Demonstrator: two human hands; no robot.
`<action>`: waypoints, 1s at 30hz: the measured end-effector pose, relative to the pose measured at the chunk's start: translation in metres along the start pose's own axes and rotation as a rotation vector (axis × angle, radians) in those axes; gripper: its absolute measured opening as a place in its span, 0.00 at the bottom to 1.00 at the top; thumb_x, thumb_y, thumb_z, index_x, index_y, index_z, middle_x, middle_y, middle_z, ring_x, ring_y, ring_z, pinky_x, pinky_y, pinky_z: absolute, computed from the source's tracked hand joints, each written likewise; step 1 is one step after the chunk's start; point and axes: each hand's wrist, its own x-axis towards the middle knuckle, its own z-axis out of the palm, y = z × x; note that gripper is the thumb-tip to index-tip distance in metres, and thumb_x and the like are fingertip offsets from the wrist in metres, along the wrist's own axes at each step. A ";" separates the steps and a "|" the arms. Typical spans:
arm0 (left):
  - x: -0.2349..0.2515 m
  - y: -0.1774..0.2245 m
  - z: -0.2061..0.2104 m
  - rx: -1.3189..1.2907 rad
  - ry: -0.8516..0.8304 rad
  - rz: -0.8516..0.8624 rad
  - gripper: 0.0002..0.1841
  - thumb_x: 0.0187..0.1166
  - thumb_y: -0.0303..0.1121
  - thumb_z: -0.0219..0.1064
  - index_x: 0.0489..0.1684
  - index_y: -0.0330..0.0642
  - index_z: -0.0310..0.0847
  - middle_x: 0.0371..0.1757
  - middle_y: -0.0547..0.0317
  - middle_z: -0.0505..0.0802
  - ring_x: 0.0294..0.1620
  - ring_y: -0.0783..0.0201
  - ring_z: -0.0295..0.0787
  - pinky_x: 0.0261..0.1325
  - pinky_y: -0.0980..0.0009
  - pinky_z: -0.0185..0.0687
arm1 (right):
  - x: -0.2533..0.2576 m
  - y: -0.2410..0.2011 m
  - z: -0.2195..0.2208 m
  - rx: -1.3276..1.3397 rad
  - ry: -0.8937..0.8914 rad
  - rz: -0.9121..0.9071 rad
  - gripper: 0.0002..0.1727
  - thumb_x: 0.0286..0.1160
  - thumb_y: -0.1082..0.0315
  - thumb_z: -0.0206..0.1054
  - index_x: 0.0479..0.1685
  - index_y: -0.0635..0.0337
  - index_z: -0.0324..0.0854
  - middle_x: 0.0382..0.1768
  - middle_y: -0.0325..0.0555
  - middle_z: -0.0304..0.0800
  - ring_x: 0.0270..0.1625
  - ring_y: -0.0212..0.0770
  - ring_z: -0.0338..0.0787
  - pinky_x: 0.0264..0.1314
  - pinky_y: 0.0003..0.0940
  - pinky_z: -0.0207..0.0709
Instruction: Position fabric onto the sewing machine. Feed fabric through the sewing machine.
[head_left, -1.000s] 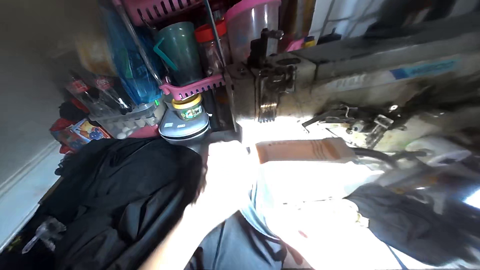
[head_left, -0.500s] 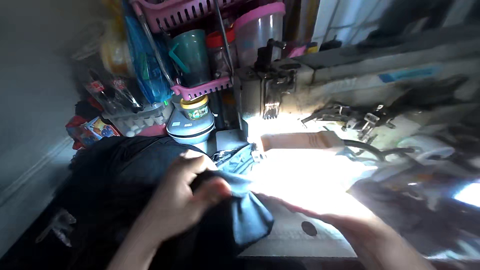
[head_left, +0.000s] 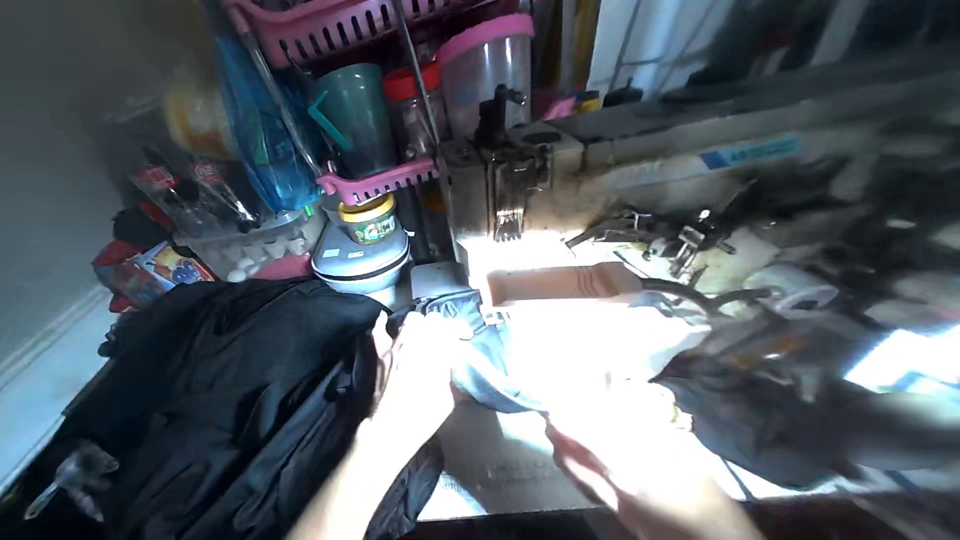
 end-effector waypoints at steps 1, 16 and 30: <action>0.002 -0.007 -0.003 0.055 0.071 0.027 0.15 0.61 0.24 0.74 0.45 0.50 0.92 0.43 0.57 0.94 0.52 0.51 0.91 0.73 0.30 0.62 | -0.007 0.015 -0.002 0.003 -0.011 -0.013 0.07 0.76 0.69 0.63 0.33 0.46 0.82 0.15 0.18 0.76 0.15 0.16 0.70 0.17 0.13 0.66; -0.015 -0.015 -0.005 0.290 0.137 0.192 0.21 0.70 0.26 0.66 0.54 0.65 0.94 0.33 0.59 0.89 0.38 0.54 0.85 0.59 0.40 0.67 | -0.033 0.056 -0.002 -0.216 0.093 -0.221 0.04 0.77 0.72 0.65 0.38 0.59 0.85 0.26 0.19 0.84 0.25 0.13 0.78 0.30 0.16 0.76; 0.022 -0.022 -0.015 0.308 -0.144 0.160 0.20 0.65 0.28 0.75 0.56 0.58 0.93 0.48 0.56 0.92 0.52 0.50 0.89 0.66 0.34 0.65 | 0.015 0.062 -0.005 -0.191 0.165 -0.126 0.07 0.77 0.60 0.66 0.36 0.51 0.81 0.17 0.20 0.75 0.17 0.19 0.72 0.20 0.17 0.69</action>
